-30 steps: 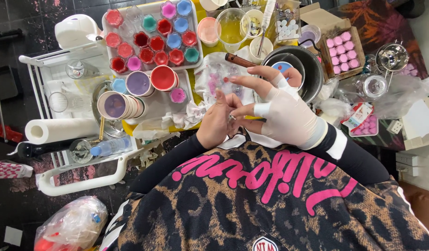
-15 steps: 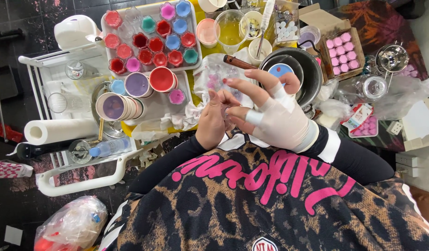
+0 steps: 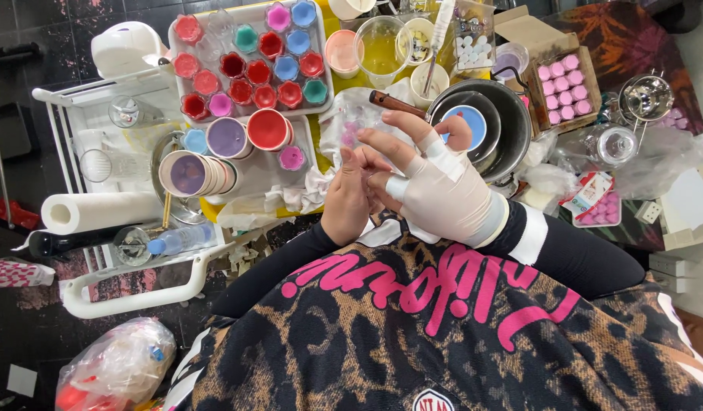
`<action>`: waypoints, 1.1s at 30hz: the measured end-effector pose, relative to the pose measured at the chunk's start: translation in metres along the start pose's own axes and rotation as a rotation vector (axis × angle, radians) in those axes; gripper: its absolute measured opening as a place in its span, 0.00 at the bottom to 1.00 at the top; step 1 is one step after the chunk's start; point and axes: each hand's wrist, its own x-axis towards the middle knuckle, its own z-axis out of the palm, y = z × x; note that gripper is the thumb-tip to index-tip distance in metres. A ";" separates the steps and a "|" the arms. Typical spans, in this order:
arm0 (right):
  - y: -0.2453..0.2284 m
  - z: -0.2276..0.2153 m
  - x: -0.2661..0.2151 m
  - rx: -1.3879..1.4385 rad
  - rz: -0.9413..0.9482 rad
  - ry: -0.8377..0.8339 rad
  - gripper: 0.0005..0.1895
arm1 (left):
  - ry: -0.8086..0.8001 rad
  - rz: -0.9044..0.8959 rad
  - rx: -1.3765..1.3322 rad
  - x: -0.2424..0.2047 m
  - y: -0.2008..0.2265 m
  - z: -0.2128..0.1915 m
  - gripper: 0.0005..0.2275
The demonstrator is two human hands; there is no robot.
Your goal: Preparing and arranging small colored wax shapes for candle decoration.
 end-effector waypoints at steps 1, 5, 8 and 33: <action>0.000 0.001 0.000 0.000 -0.002 -0.001 0.10 | 0.001 0.001 -0.001 0.000 0.000 0.001 0.29; -0.002 0.004 0.001 -0.026 0.010 0.002 0.09 | 0.015 0.024 -0.024 0.000 -0.002 0.000 0.29; -0.003 0.005 0.003 -0.036 0.024 -0.002 0.09 | 0.020 0.027 -0.035 0.002 -0.005 -0.002 0.29; 0.000 0.000 0.005 0.266 0.240 0.004 0.18 | 0.073 -0.001 -0.128 0.002 0.006 -0.015 0.29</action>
